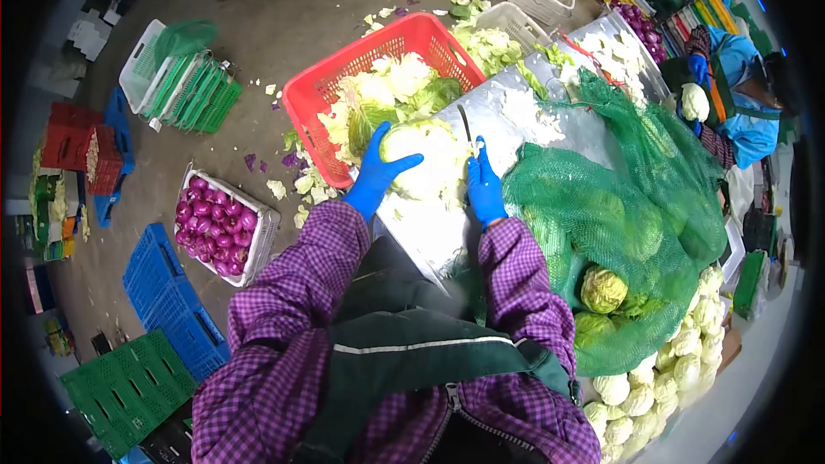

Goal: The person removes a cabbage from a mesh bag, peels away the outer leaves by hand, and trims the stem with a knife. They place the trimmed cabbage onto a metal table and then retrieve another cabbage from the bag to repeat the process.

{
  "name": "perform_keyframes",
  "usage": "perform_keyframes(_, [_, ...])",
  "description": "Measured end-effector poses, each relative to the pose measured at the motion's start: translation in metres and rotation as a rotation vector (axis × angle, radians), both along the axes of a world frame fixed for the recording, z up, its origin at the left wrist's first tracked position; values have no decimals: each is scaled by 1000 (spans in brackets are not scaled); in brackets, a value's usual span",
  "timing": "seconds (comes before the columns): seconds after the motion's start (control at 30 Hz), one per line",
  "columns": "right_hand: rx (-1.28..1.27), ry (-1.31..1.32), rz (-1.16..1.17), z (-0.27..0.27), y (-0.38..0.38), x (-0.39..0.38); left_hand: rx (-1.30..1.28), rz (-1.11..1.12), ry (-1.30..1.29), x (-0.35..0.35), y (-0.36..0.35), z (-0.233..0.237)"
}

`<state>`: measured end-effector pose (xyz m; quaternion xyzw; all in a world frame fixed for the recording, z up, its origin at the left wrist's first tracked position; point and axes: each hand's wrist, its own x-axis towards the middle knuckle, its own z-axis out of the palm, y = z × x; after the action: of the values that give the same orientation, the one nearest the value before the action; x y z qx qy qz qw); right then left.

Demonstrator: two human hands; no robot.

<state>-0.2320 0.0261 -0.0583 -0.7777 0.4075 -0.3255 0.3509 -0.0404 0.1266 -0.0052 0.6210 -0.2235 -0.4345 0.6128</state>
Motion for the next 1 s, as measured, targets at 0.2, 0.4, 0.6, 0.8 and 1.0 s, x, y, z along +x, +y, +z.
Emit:
perform_keyframes(0.2, [41,124,173,71,18,5,102,-24,73,15,-30,0])
perform_keyframes(0.4, [247,59,-178,-13,-24,28,35,-163,-208,13,-27,-5])
perform_keyframes(0.6, [820,56,-231,15,-21,10,159,-273,-117,21,-38,19])
perform_keyframes(0.8, [48,169,205,86,-4,8,210,-424,-184,32,-52,23])
perform_keyframes(1.0, [167,239,88,70,-33,44,200,-451,-95,39,-66,33])
